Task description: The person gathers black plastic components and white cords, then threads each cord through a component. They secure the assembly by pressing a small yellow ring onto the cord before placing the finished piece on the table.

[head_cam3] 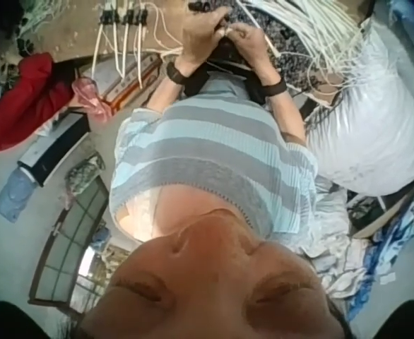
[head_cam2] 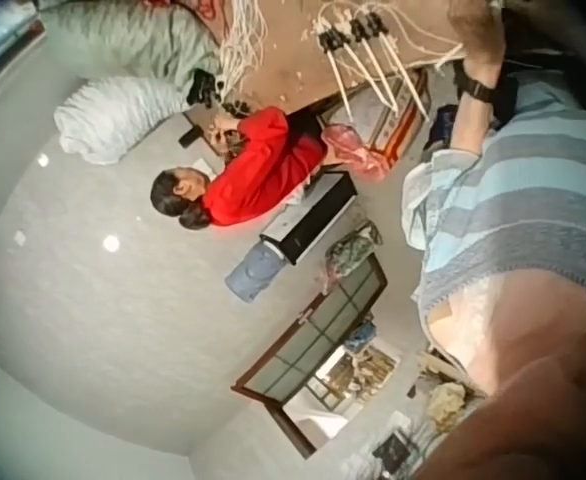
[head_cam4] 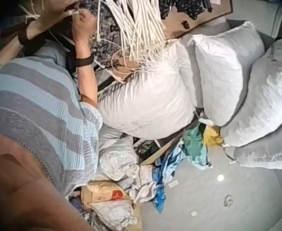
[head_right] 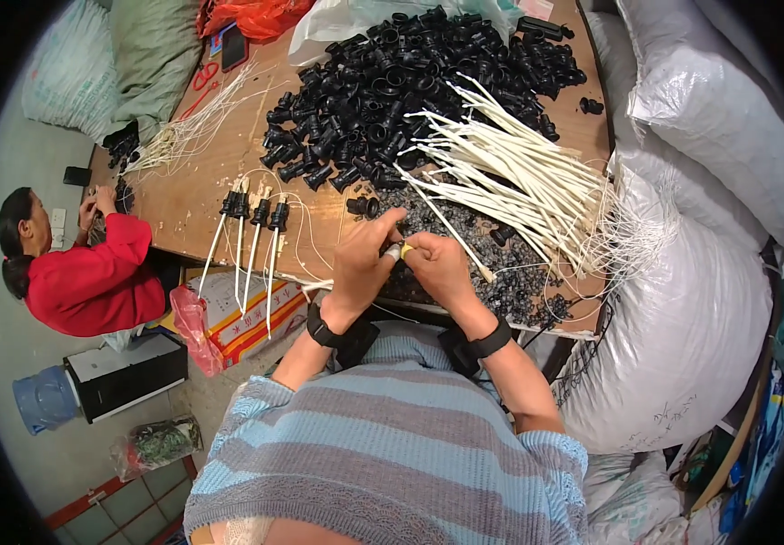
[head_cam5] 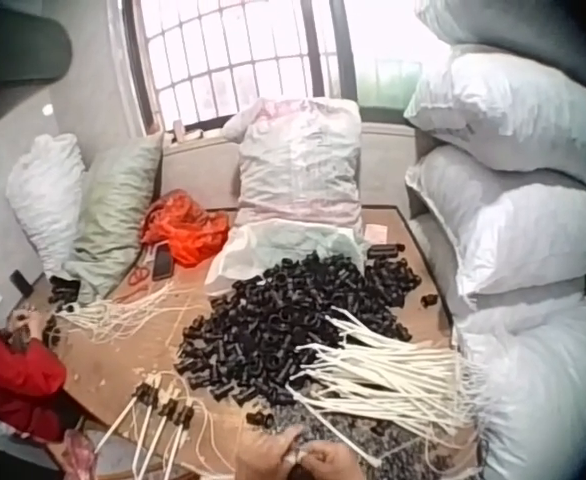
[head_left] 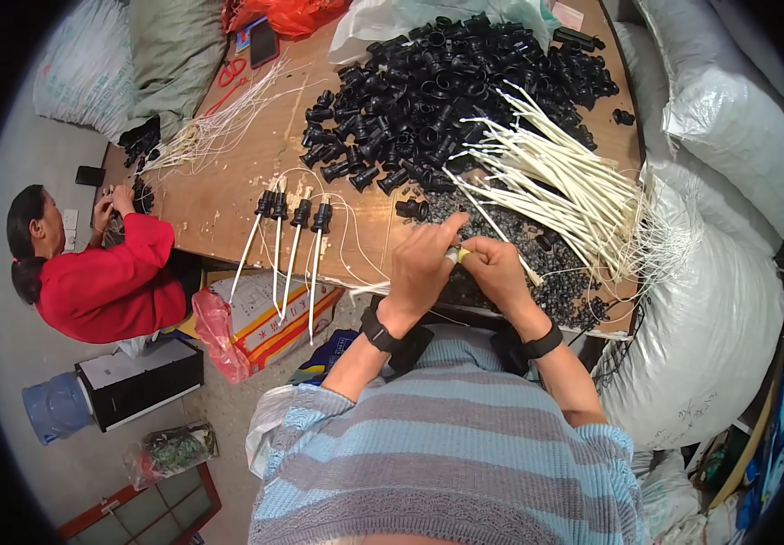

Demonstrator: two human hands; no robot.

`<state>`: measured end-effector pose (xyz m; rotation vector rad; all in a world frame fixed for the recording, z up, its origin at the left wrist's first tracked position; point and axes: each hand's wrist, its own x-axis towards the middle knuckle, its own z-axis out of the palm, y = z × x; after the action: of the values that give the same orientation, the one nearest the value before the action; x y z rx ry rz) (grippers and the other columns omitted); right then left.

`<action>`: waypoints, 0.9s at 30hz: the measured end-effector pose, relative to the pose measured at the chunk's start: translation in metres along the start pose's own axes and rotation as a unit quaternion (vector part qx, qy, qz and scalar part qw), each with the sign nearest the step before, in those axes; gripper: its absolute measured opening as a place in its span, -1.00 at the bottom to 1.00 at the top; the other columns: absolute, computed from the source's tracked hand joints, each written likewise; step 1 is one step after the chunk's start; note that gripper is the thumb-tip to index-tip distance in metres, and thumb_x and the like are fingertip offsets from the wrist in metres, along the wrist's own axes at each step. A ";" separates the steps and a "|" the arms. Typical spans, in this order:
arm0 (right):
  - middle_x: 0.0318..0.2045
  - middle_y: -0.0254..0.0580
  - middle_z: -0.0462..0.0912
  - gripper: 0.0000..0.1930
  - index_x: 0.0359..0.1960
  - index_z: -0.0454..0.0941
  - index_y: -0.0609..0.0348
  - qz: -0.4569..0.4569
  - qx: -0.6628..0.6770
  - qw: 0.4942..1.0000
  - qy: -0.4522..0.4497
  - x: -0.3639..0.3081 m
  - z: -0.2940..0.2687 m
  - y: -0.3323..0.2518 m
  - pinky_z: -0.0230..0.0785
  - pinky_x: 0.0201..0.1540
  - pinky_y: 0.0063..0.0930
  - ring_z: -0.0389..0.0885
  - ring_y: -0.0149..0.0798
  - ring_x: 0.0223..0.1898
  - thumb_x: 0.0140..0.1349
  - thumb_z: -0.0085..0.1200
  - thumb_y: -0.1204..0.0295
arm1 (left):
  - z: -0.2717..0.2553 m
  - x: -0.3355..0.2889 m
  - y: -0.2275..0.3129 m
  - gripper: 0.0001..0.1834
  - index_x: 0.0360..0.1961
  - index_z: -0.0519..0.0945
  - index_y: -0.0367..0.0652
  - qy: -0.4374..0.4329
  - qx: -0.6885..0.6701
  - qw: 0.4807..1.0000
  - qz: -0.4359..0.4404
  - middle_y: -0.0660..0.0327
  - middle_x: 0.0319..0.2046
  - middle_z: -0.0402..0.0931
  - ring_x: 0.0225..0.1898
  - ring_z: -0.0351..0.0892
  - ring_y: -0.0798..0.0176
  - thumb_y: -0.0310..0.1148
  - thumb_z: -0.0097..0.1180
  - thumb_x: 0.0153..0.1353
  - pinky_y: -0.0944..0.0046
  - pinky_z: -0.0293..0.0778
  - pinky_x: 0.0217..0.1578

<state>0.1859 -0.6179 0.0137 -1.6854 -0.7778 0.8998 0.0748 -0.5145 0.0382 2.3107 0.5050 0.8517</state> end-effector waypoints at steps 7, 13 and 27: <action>-0.65 -0.60 0.44 -0.86 -0.31 0.65 0.27 0.066 0.177 0.982 -0.009 0.002 0.000 -0.005 0.01 -0.57 -0.68 0.22 -0.69 -0.61 0.21 0.10 0.47 | 0.004 -0.001 -0.004 -0.42 0.05 0.50 -0.12 -0.014 -0.062 0.995 -0.071 0.18 -0.49 0.49 -0.40 0.52 0.08 -0.66 0.15 -0.11 0.17 0.46 -0.35; -0.61 -0.60 0.46 -0.92 -0.33 0.65 0.27 0.012 0.097 0.995 0.013 0.002 0.000 0.008 0.03 -0.56 -0.71 0.25 -0.69 -0.60 0.22 0.15 0.52 | 0.007 -0.005 -0.014 -0.71 -0.26 0.68 -0.19 -0.063 -0.026 0.986 -0.153 0.17 -0.47 0.57 -0.38 0.56 0.16 -0.61 0.21 -0.10 0.26 0.46 -0.35; -0.61 -0.54 0.50 -0.83 -0.15 0.62 0.19 0.112 0.444 0.887 -0.055 -0.006 -0.029 -0.015 0.03 -0.63 -0.72 0.24 -0.66 -0.69 0.24 0.14 0.49 | -0.011 -0.004 -0.014 -0.60 -0.10 0.59 -0.20 -0.211 -0.100 0.966 -0.109 0.08 -0.28 0.59 -0.25 0.61 0.06 -0.61 0.16 -0.05 0.21 0.50 -0.28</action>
<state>0.2066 -0.6332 0.0352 -0.9096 -0.1565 1.2700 0.0626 -0.5020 0.0334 2.1182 0.4483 0.2765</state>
